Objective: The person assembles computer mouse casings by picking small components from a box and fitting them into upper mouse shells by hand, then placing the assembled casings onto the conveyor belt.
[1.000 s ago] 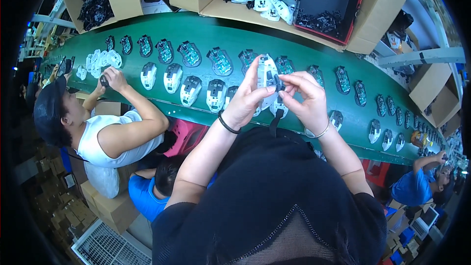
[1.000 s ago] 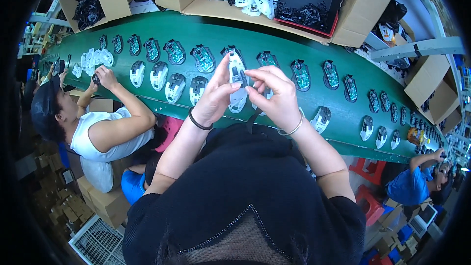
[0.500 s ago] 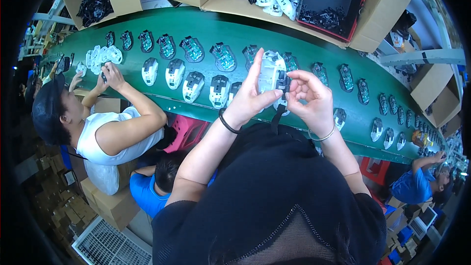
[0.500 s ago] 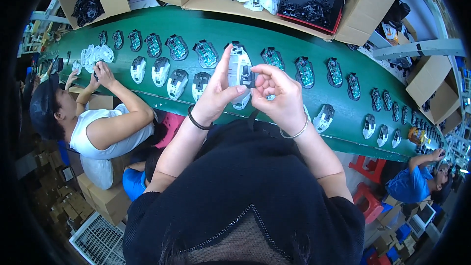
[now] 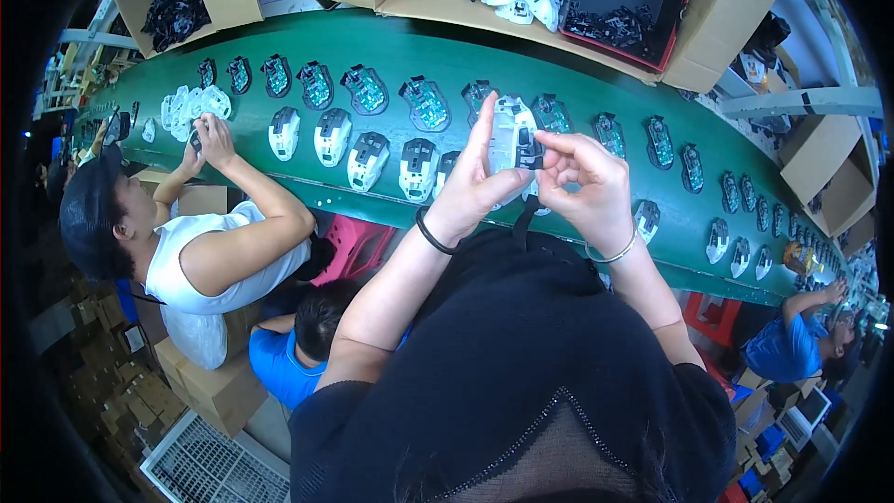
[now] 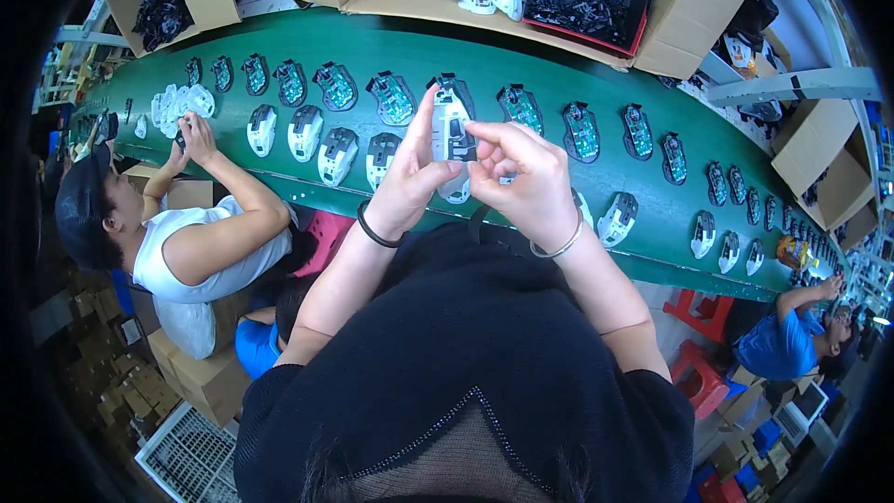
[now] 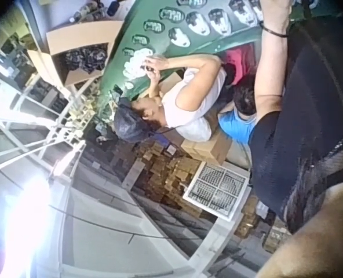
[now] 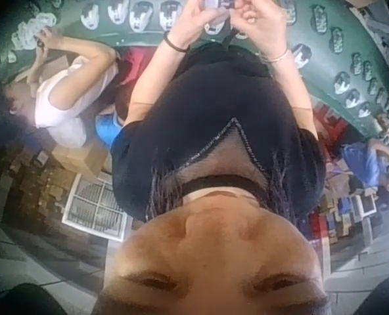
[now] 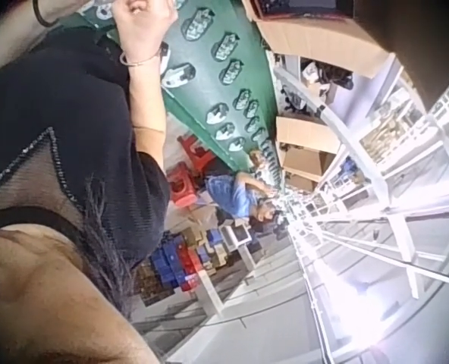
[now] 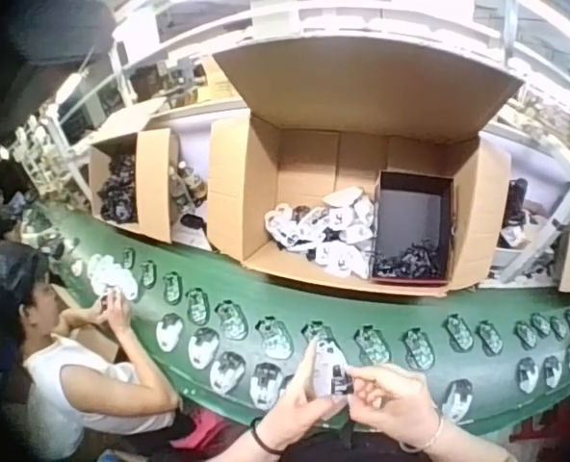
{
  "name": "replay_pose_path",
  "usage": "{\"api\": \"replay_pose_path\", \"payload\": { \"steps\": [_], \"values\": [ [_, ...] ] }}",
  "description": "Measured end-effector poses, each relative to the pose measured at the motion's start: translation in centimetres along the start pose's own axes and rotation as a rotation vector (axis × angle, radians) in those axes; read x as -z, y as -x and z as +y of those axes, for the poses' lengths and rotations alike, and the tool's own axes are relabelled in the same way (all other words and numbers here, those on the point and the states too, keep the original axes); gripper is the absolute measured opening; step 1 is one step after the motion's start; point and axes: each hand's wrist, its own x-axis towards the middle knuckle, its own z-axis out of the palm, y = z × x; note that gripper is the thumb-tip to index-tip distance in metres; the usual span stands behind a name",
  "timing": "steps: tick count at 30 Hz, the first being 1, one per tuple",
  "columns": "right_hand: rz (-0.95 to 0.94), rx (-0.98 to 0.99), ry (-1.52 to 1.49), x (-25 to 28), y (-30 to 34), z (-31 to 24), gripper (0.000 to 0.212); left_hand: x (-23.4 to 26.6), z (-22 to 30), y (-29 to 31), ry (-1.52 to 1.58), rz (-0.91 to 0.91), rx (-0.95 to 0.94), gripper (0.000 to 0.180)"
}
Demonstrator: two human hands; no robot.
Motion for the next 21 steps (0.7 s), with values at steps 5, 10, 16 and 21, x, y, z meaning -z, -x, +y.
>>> {"api": "replay_pose_path", "payload": {
  "steps": [5, 10, 16, 21],
  "values": [
    [0.091, 0.045, 0.089, -0.6, 0.1, 0.0, 0.037, -0.3, 0.3, 0.0, -0.069, 0.012, -0.048, 0.093],
    [-0.007, 0.183, 0.319, -0.6, 0.1, -0.3, 0.045, 0.6, -0.2, 0.0, 0.075, 0.019, 0.029, 0.087],
    [-0.015, -0.072, -0.022, -1.3, -1.4, 1.1, 0.061, 0.9, -0.2, -0.2, 0.127, 0.009, 0.017, 0.086],
    [-0.16, -0.279, -0.5, -2.1, -2.3, 2.3, 0.058, 1.7, -1.0, -0.3, 0.042, -0.018, -0.017, 0.087]
  ]
}}
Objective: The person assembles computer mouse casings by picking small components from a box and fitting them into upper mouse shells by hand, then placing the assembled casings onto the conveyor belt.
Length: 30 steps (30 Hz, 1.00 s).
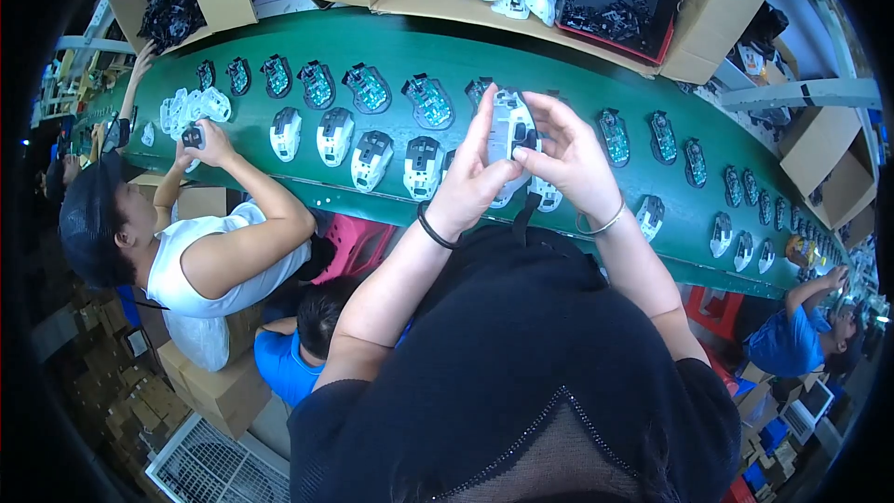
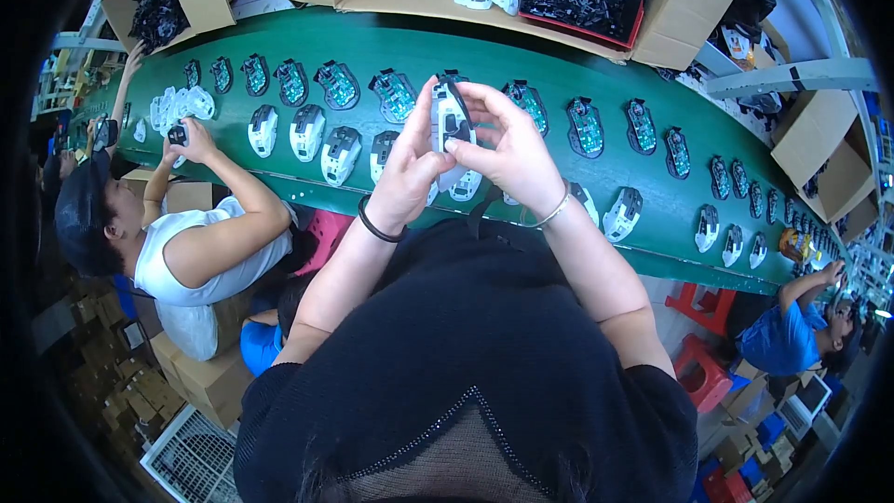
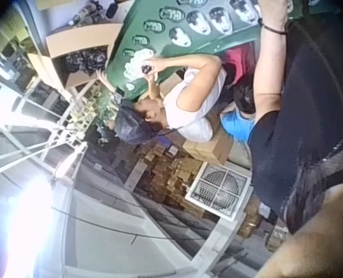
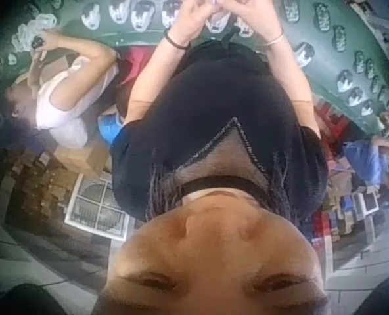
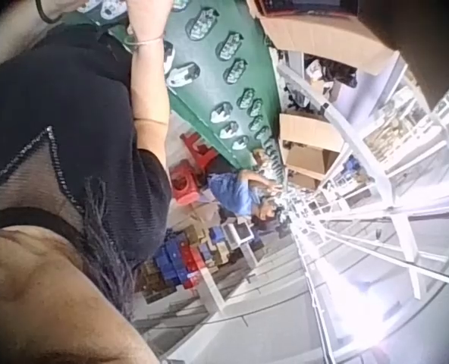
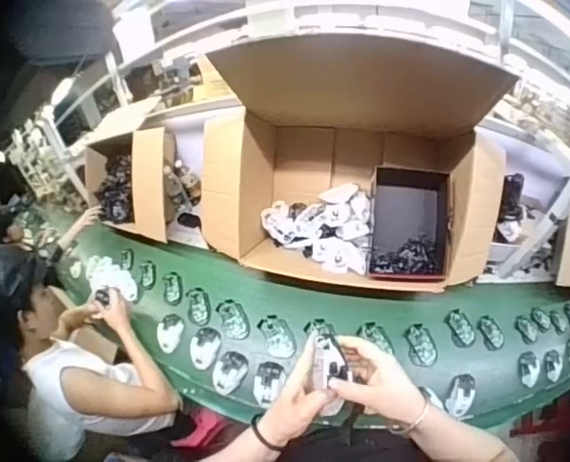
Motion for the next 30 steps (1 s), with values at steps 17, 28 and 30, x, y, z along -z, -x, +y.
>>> {"api": "replay_pose_path", "payload": {
  "steps": [17, 28, 30],
  "values": [
    [-0.105, -0.047, 0.011, -1.3, -1.8, 0.8, 0.052, 1.5, 2.2, 0.6, 0.169, -0.001, 0.104, 0.098],
    [-0.128, -0.103, 0.018, -1.8, -2.9, 1.5, 0.05, 2.9, 2.1, 1.1, 0.243, -0.075, 0.061, 0.093],
    [-0.168, -0.025, 0.043, -2.0, -3.3, 1.8, 0.049, 3.8, 1.7, 1.1, 0.192, -0.062, 0.05, 0.093]
  ]
}}
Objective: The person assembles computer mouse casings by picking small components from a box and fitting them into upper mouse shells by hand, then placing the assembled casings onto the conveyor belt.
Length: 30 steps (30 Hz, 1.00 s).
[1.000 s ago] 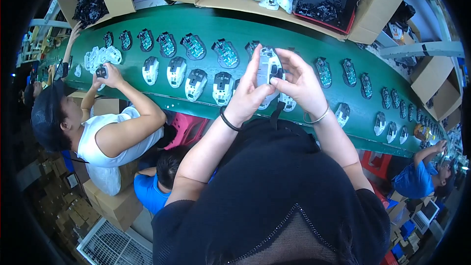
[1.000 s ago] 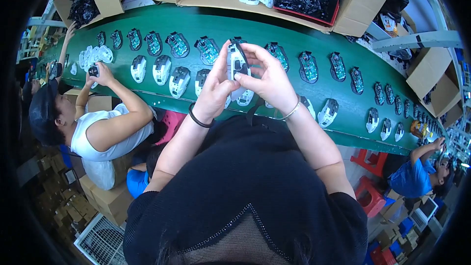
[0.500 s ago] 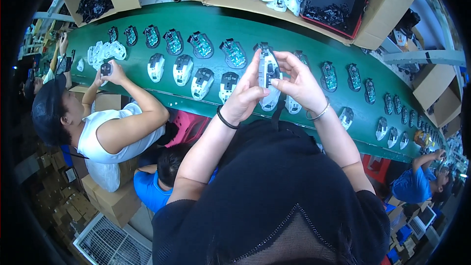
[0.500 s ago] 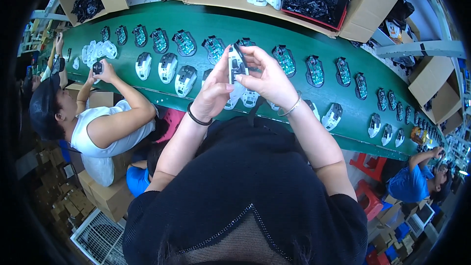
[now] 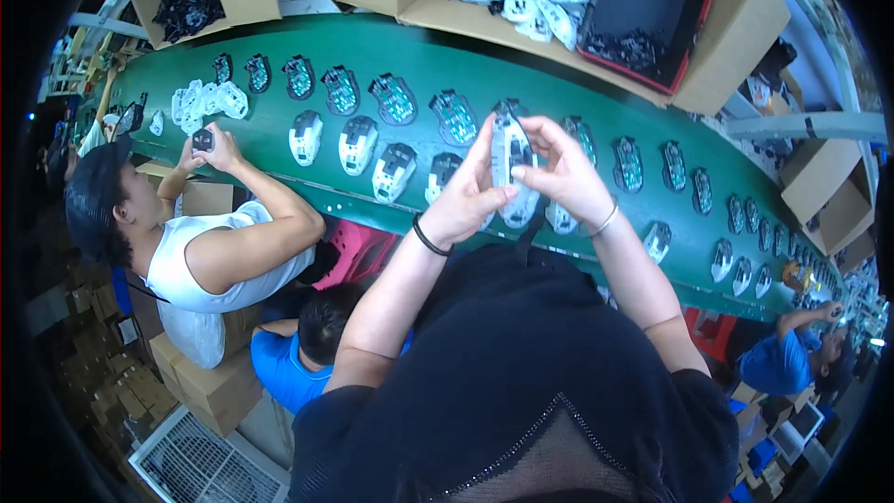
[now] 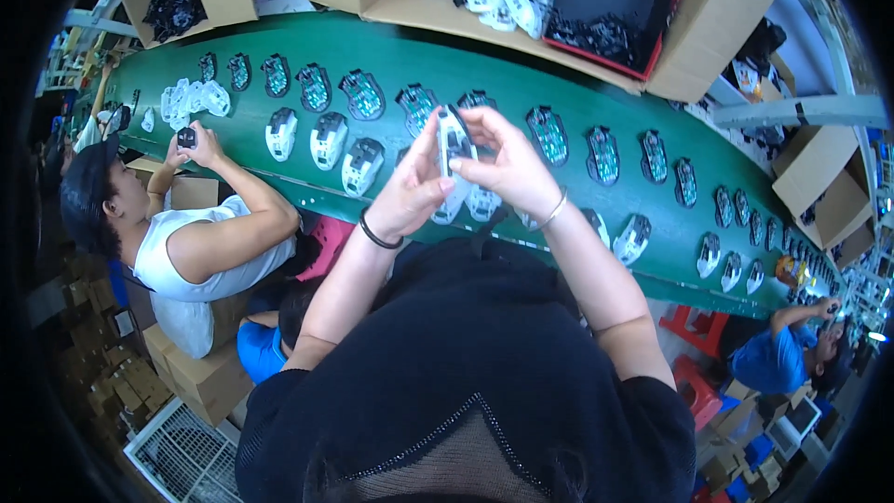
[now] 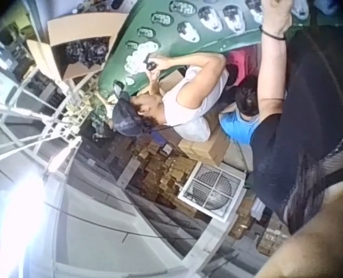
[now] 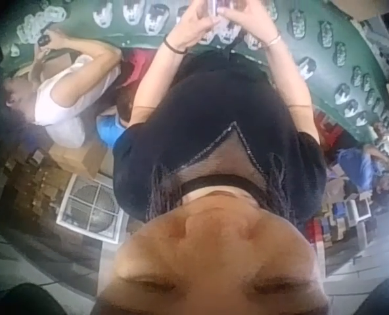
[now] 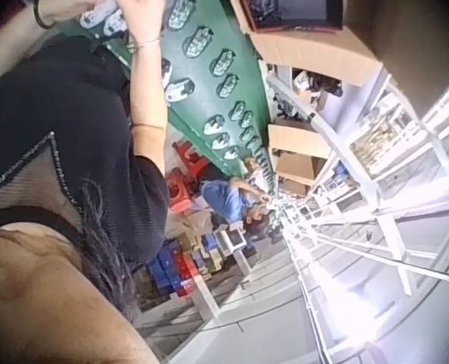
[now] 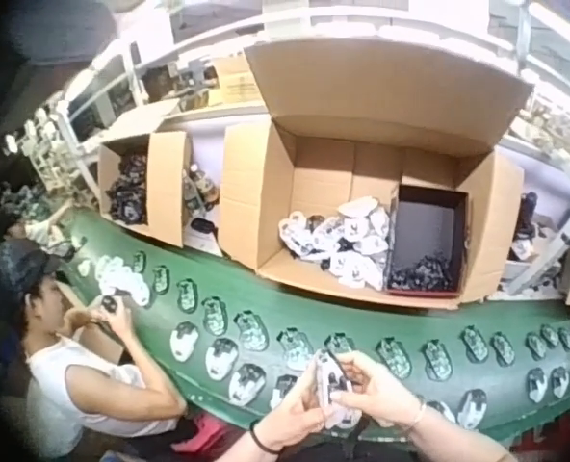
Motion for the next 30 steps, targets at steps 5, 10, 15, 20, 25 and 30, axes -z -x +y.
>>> {"api": "replay_pose_path", "payload": {
  "steps": [5, 10, 15, 20, 25, 30],
  "values": [
    [-0.216, -0.142, 0.067, -1.1, -3.6, 1.9, 0.046, 4.0, -0.9, 1.9, 0.097, 0.141, 0.039, 0.091],
    [0.034, -0.04, 0.63, 2.5, -17.6, 2.6, 0.013, 8.6, 0.8, 3.1, 0.151, 0.353, -0.034, 0.078],
    [0.03, 0.589, 1.754, 4.4, -30.0, 5.8, 0.016, 9.6, 0.6, 3.3, 0.302, 0.476, -0.111, 0.067],
    [-0.297, 0.862, 1.96, 5.4, -35.2, 7.6, 0.013, 11.0, 0.4, 3.0, 0.279, 0.604, -0.101, 0.053],
    [0.089, 0.282, 0.585, 5.4, -32.4, 4.8, 0.009, 10.9, 2.7, 1.8, 0.461, 0.52, -0.07, 0.046],
    [-0.09, -0.191, -0.234, 3.8, -21.9, -0.3, 0.026, 9.5, 3.7, -0.4, 0.471, 0.392, -0.07, 0.045]
  ]
}}
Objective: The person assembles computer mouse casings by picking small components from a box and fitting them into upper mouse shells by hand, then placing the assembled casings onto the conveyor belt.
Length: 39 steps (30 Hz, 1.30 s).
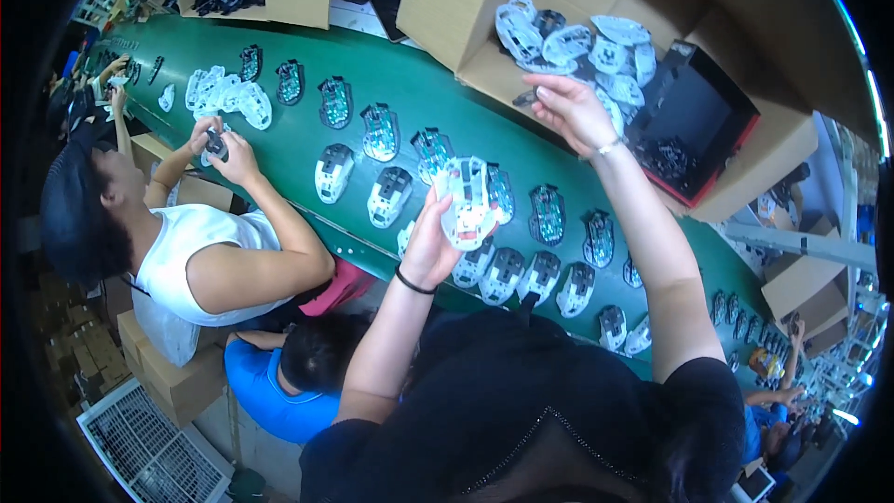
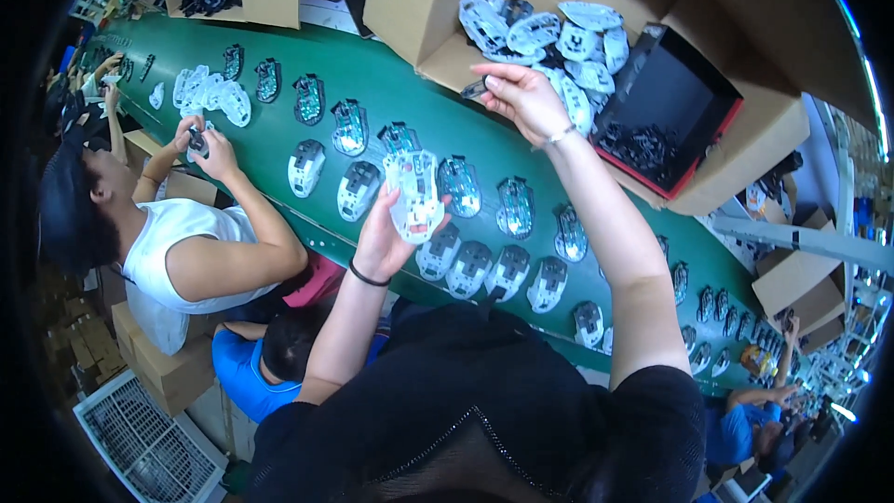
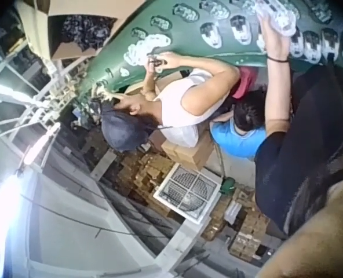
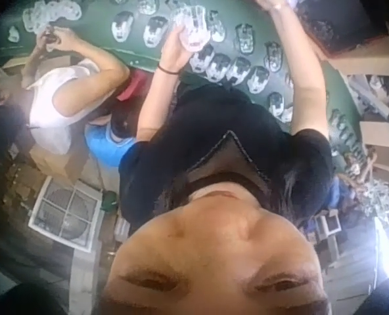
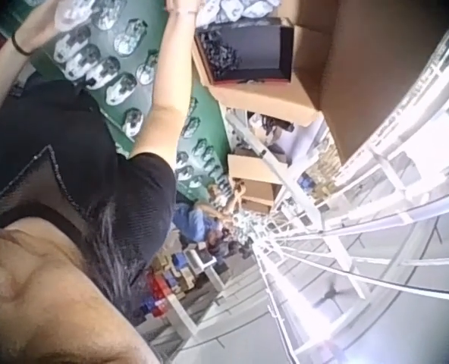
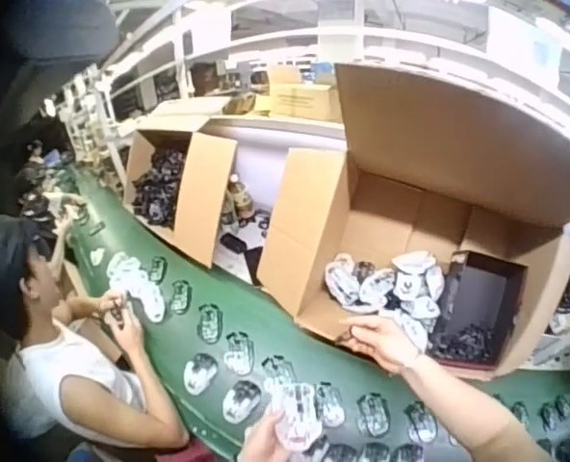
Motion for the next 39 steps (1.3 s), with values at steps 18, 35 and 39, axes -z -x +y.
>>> {"api": "replay_pose_path", "payload": {
  "steps": [18, 35, 39],
  "values": [
    [0.217, 0.658, 1.083, -11.2, 19.8, 4.2, 0.033, -5.2, -5.2, 5.6, -0.447, -0.138, -0.121, 0.069],
    [0.204, 0.434, 1.025, -12.6, 21.1, 3.3, 0.026, -4.4, -4.0, 7.9, -0.224, -0.14, -0.085, 0.068],
    [0.123, 0.57, 1.11, -11.7, 20.5, 2.8, 0.017, -4.0, -3.9, 7.8, -0.266, -0.181, -0.047, 0.066]
  ]
}}
